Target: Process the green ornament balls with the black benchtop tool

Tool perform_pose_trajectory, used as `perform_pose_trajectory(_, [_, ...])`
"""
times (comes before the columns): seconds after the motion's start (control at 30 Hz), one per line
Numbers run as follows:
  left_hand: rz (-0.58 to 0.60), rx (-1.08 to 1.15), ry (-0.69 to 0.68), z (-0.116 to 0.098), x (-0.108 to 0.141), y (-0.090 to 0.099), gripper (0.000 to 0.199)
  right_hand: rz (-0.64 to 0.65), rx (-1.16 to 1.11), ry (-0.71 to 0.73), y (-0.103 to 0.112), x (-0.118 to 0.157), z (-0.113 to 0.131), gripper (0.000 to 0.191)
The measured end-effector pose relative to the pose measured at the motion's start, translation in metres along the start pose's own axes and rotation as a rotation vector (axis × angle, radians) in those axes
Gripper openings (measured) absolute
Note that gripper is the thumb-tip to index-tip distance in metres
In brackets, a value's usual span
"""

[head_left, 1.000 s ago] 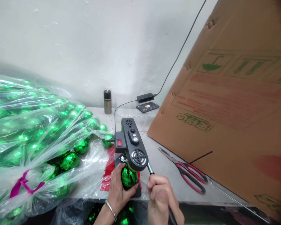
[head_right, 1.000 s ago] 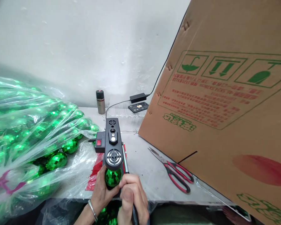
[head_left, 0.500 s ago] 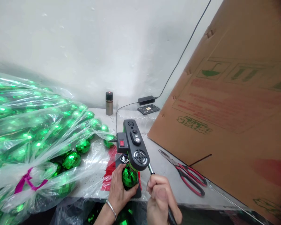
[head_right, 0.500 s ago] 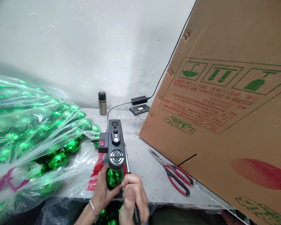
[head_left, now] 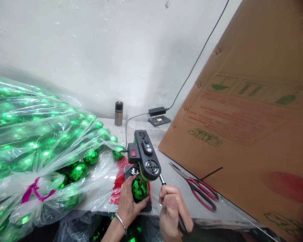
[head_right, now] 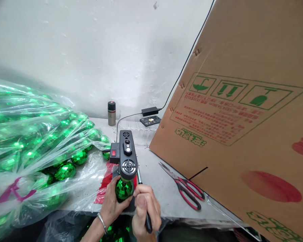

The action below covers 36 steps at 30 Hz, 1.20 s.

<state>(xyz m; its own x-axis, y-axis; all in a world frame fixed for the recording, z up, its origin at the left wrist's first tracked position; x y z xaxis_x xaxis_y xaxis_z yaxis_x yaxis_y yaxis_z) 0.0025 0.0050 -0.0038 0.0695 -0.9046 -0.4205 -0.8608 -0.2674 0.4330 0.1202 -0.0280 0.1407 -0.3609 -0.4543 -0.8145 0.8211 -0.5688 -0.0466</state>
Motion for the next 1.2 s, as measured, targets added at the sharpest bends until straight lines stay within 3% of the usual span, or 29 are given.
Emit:
perform_pose_trajectory(0.3, [-0.001, 0.006, 0.021, -0.006, -0.005, 0.002, 0.069, 0.076, 0.025, 0.036, 0.008, 0.001, -0.010, 0.038])
perform_pose_trajectory(0.63, [0.002, 0.022, 0.041, 0.003, -0.004, -0.012, 0.077, -0.031, 0.031, 0.016, -0.003, -0.010, -0.003, 0.049])
perform_pose_trajectory(0.9, [0.012, 0.026, 0.030, 0.000, -0.004, -0.014, 0.080, -0.065, 0.073, -0.005, 0.000, 0.010, -0.019, 0.050])
perform_pose_trajectory(1.07, [0.022, 0.007, 0.025, -0.001, -0.007, -0.015, 0.082, -0.113, 0.027, -0.183, 0.000, -0.005, -0.012, 0.051])
perform_pose_trajectory(1.13, [-0.013, 0.006, 0.040, 0.001, 0.001, -0.012, 0.087, -0.118, 0.011, -0.275, 0.001, -0.022, -0.002, 0.051])
perform_pose_trajectory(1.2, [-0.106, 0.004, 0.005, 0.006, 0.021, -0.006, 0.091, -0.039, -0.010, -0.291, 0.001, -0.035, 0.010, 0.054])
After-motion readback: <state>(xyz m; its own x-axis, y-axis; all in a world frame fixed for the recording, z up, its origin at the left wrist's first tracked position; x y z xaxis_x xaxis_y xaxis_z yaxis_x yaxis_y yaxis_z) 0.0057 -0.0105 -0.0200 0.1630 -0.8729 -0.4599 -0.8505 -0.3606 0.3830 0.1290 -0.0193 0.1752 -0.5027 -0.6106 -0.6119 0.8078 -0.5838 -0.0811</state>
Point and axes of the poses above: each hand's wrist, its own x-axis away from the middle knuckle, its own y-axis out of the back of the hand, z = x × y, the point moved 1 cm from there along -x, towards the middle knuckle, and after that the axes turned 2 degrees about y, right-handed, at the moved point
